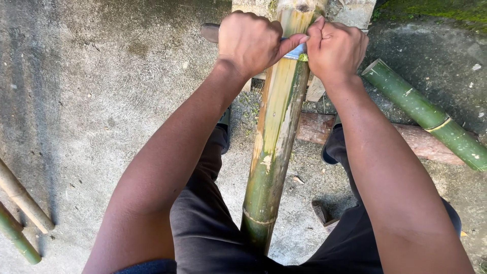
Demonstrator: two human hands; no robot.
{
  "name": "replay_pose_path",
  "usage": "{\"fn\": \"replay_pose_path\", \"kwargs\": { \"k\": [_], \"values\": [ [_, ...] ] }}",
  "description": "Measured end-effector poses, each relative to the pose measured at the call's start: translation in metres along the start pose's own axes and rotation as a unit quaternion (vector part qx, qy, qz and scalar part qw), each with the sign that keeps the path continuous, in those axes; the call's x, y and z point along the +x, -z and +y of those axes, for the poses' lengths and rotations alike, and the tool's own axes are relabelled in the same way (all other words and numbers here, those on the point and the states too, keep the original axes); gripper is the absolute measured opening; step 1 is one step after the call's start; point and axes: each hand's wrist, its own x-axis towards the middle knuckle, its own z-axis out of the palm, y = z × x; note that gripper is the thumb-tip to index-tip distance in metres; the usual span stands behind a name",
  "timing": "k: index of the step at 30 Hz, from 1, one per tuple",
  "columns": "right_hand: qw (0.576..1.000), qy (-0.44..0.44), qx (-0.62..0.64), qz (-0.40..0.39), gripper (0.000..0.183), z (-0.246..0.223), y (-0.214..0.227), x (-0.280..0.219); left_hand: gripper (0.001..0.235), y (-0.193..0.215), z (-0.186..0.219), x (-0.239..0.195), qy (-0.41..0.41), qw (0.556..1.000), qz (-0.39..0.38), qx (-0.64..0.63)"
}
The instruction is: Shaving and peeling layers from a bamboo stalk using a knife.
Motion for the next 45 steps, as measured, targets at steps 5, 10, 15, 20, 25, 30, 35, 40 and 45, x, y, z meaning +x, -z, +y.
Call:
{"fn": "replay_pose_path", "kwargs": {
  "k": [5, 10, 15, 20, 25, 30, 35, 40, 45],
  "values": [
    [1.000, -0.001, -0.004, -0.012, 0.034, -0.005, 0.003, -0.006, 0.075, 0.002, 0.002, -0.006, 0.002, 1.000, -0.006, -0.010],
    [0.999, -0.027, 0.028, -0.011, 0.036, -0.015, 0.010, -0.014, 0.074, 0.006, 0.007, -0.016, 0.002, 1.000, 0.002, -0.017],
    [0.998, -0.045, 0.005, -0.039, 0.042, -0.019, 0.011, -0.026, 0.075, 0.013, 0.012, -0.026, 0.009, 0.999, -0.037, -0.029],
    [0.998, -0.044, 0.019, -0.049, 0.030, -0.029, 0.019, -0.035, 0.076, 0.019, 0.017, -0.036, 0.010, 0.998, -0.057, -0.023],
    [0.997, -0.045, -0.002, -0.056, 0.022, -0.034, 0.022, -0.042, 0.077, 0.022, 0.021, -0.044, 0.016, 0.995, -0.094, -0.026],
    [0.997, -0.047, 0.004, -0.059, 0.019, -0.039, 0.027, -0.053, 0.078, 0.027, 0.025, -0.053, 0.013, 0.992, -0.117, -0.049],
    [0.997, -0.048, 0.023, -0.055, 0.024, -0.053, 0.035, -0.059, 0.078, 0.032, 0.030, -0.066, 0.019, 0.985, -0.156, -0.070],
    [0.998, -0.038, 0.012, -0.043, 0.032, -0.057, 0.037, -0.065, 0.075, 0.036, 0.033, -0.071, 0.029, 0.988, -0.131, -0.082],
    [0.995, -0.078, 0.003, -0.063, 0.035, -0.064, 0.040, -0.072, 0.073, 0.039, 0.037, -0.081, 0.028, 0.989, -0.112, -0.095]
  ]
}}
